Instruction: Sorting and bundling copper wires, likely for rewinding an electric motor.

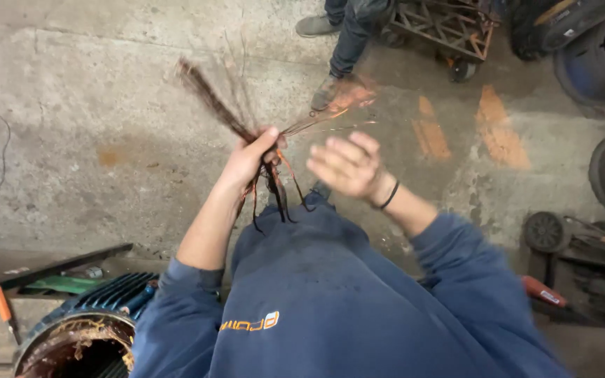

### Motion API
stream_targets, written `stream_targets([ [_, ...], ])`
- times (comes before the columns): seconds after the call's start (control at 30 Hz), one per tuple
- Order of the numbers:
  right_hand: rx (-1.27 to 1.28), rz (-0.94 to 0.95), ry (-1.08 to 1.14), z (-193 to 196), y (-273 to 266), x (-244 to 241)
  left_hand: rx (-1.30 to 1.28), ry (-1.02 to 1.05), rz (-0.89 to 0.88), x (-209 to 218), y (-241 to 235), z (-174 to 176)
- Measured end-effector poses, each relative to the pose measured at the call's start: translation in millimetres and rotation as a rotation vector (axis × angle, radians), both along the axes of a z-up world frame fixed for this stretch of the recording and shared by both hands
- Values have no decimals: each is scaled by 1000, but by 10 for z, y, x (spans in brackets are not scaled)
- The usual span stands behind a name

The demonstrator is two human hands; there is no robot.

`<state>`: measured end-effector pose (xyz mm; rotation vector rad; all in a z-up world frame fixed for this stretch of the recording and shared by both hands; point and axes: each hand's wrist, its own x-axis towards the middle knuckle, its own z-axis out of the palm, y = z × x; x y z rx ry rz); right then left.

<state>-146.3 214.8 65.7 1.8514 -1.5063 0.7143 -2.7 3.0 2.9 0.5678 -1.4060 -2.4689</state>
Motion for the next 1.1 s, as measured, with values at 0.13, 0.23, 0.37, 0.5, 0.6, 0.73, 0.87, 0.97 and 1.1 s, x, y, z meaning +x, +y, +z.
stream_targets([
  [0.13,-31,-188,430,498,-198,-285,-116,-41,-192,-156,5,226],
  [0.23,18,-222,536,582,-190,-406,-293,-40,-218,-192,-19,293],
  [0.37,415,-137,311,220,-126,-439,-653,-14,-238,-148,-84,244],
  [0.5,793,157,-1321,-396,128,-81,-1226,379,-244,-82,-170,323],
  [0.6,1009,413,-2092,-691,270,-8,-1346,609,-455,-215,-76,514],
  [0.73,887,489,-1939,-533,443,249,-1236,553,-436,-162,74,364],
  [0.87,585,-34,-1323,-24,482,337,-1076,322,-254,-148,10,106],
  [0.97,396,-208,-1075,-90,562,334,-1200,218,-146,-36,129,232],
  [1.1,254,-284,-814,-375,615,368,-1272,152,-100,47,152,156],
])
